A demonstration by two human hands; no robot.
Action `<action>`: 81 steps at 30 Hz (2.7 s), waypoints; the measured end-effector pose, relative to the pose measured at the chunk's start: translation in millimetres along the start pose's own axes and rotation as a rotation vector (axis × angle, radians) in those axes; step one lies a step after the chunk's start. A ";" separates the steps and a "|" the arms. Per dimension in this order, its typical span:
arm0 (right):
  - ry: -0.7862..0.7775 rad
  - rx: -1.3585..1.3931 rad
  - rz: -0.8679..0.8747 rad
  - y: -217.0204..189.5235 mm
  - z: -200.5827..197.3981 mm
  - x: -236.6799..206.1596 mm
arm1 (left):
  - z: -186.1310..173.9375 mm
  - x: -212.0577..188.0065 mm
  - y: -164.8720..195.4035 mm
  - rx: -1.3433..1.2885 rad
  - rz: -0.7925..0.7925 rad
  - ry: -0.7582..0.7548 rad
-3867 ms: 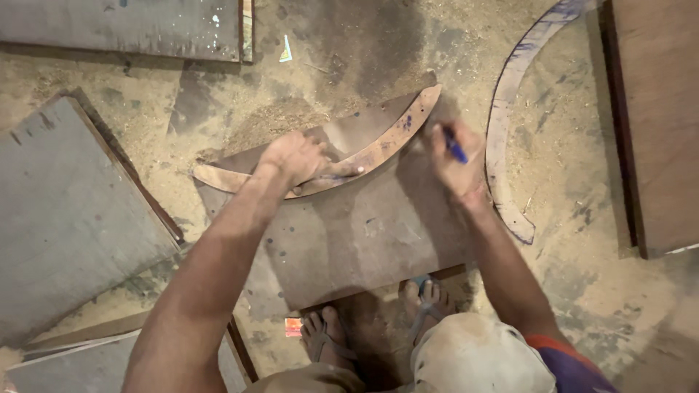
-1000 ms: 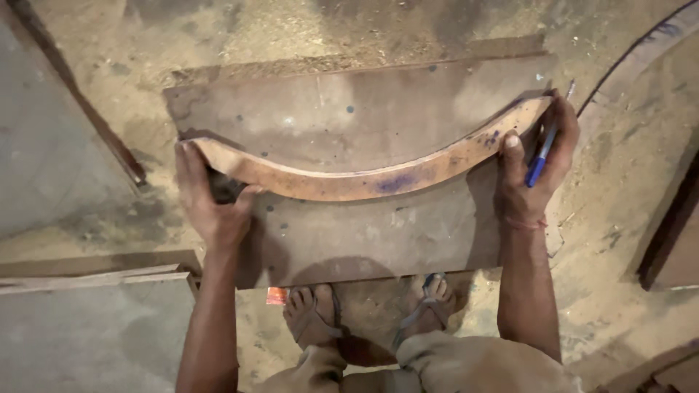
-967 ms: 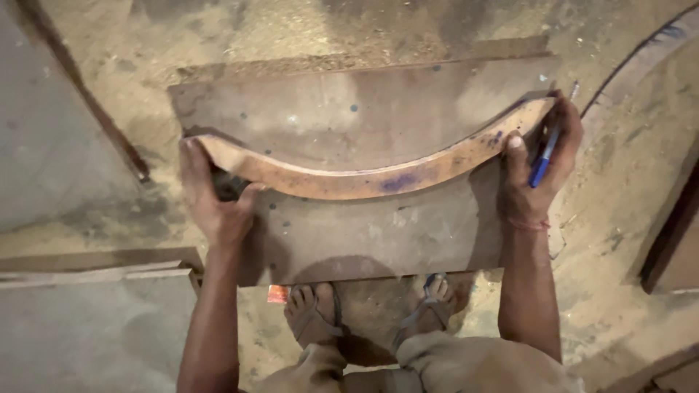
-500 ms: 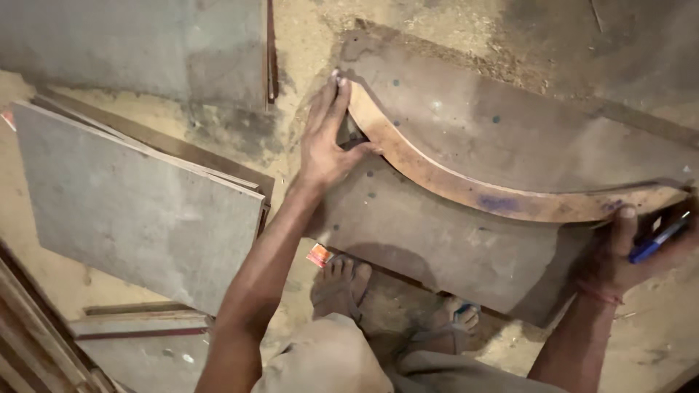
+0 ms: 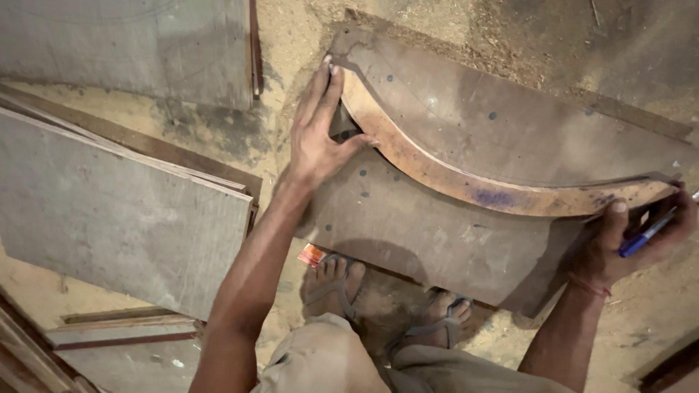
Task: The person places a curved wooden template on a plywood panel on the floor, holds it steady, and traces around its edge with a blue marker. They reposition the template and panel, trace along the curved edge, and move finished panels aside to reach a new board.
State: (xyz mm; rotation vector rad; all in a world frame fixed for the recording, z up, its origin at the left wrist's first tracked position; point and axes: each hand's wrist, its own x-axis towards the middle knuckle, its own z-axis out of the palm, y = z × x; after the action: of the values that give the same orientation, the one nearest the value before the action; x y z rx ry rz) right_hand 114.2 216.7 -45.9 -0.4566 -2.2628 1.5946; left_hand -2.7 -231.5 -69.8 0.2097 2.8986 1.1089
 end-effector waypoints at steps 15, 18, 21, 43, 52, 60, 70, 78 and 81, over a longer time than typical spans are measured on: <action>0.143 -0.160 0.078 -0.3 -15.6 4.3 | -6.5 -5.5 31.7 -0.055 -0.017 -0.022; 0.139 -0.133 0.067 -4.1 -13.8 7.7 | -4.0 -5.0 31.1 -0.049 -0.010 -0.021; 0.134 -0.186 0.085 -5.0 -15.0 9.0 | -3.2 -5.1 29.2 -0.042 -0.033 -0.028; 0.050 -0.240 0.004 17.4 -23.5 3.5 | -5.9 1.0 15.4 -0.002 0.018 -0.023; 0.018 -0.255 -0.056 9.0 -18.0 3.6 | -13.4 1.4 25.9 0.034 -0.032 -0.030; 0.061 -0.314 -0.034 2.7 -17.0 6.0 | -13.3 1.0 26.6 0.008 0.073 -0.014; 0.064 -0.265 -0.032 3.0 -15.9 7.9 | 8.5 -10.6 93.8 0.312 -0.252 -0.590; 0.060 -0.217 -0.011 2.4 -15.6 6.0 | 62.1 -71.7 184.3 0.243 0.358 -0.371; 0.057 -0.193 -0.006 0.7 -15.0 6.3 | 61.0 -71.1 182.8 0.305 0.358 -0.382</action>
State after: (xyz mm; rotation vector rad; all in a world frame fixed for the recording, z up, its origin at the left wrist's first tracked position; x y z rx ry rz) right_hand 115.3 232.3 -41.2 -0.5370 -2.3822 1.3483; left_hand 93.4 -66.2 5.2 0.8715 2.7169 0.5573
